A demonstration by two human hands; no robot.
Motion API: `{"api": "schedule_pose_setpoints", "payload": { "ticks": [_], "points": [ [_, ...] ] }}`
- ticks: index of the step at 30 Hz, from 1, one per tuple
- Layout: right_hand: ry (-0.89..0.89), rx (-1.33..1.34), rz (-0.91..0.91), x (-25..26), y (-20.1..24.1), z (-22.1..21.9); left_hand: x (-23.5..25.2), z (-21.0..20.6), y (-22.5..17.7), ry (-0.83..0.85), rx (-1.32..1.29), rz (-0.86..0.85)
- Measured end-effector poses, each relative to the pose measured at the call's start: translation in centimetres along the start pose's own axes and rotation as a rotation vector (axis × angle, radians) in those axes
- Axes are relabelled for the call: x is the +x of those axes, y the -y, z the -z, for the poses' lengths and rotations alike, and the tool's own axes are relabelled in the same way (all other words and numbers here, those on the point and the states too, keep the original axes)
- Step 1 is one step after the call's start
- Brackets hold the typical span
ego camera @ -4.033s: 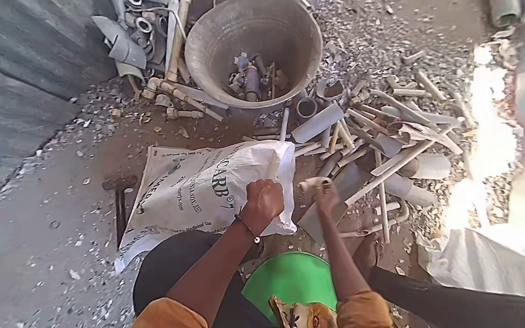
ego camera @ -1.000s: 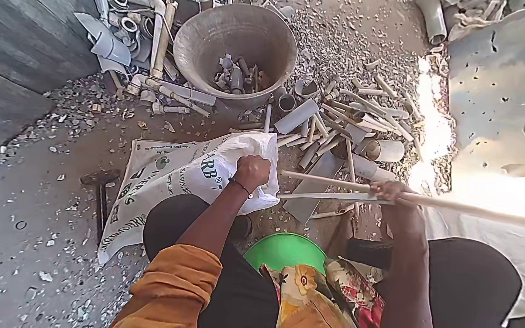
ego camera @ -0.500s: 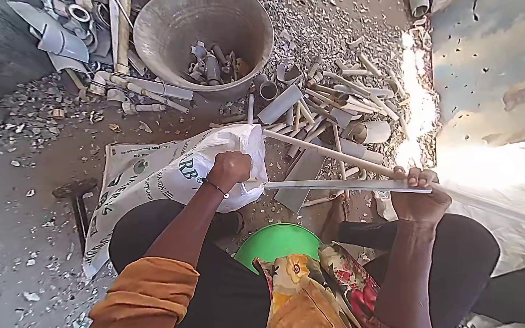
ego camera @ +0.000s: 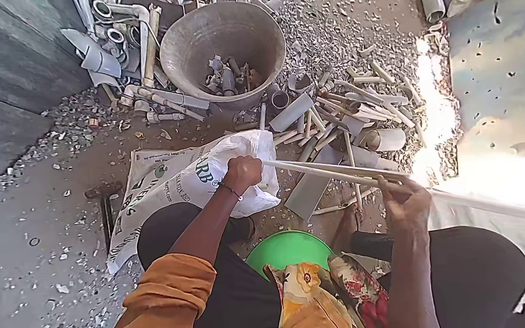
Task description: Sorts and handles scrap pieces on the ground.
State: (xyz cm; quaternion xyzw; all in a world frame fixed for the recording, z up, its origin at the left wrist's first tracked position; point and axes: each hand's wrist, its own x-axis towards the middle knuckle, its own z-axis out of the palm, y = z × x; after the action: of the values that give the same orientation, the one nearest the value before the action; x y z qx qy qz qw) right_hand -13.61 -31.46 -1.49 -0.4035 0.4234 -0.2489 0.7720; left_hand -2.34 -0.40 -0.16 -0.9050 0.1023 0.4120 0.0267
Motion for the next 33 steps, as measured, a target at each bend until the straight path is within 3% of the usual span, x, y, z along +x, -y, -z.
{"api": "schedule_pose_setpoints", "payload": {
  "ticks": [6, 11, 13, 17, 18, 21, 25, 28, 31, 33],
  "points": [
    [-0.042, 0.03, -0.213, -0.8, -6.1, -3.6, -0.2, 0.2, 0.1, 0.01, -0.005, -0.032],
    [-0.05, 0.13, -0.516, -0.9, -12.7, -7.6, -0.5, 0.7, 0.3, 0.012, -0.005, -0.058],
    [0.094, 0.009, -0.584, -2.2, -16.4, -9.4, -0.5, 0.9, 0.6, -0.008, -0.017, -0.058],
    [0.645, -0.229, -0.732, -6.5, -23.7, -12.3, -0.6, 1.2, 0.8, 0.021, -0.005, -0.056],
    [0.692, -0.237, -0.752, -7.3, -24.5, -12.7, -0.5, 1.1, 0.8, 0.037, 0.004, -0.056],
    [0.526, -0.219, -0.687, -6.7, -26.0, -13.3, -0.7, 1.1, 1.1, 0.061, 0.009, -0.051],
    [0.644, -0.473, -0.645, -2.4, -25.0, -9.4, -1.0, 1.5, 1.3, 0.072, -0.002, -0.057],
    [0.671, -0.97, -0.392, 1.4, -24.6, -4.3, -0.8, 1.6, 0.7, 0.065, 0.005, -0.065],
    [0.411, -1.459, -0.143, 4.3, -24.0, 1.6, -0.7, 1.8, 0.0, 0.06, 0.02, -0.073],
    [0.2, -1.391, -0.234, 5.6, -24.8, 5.9, -0.5, 1.9, -0.5, 0.062, 0.024, -0.063]
  ]
}}
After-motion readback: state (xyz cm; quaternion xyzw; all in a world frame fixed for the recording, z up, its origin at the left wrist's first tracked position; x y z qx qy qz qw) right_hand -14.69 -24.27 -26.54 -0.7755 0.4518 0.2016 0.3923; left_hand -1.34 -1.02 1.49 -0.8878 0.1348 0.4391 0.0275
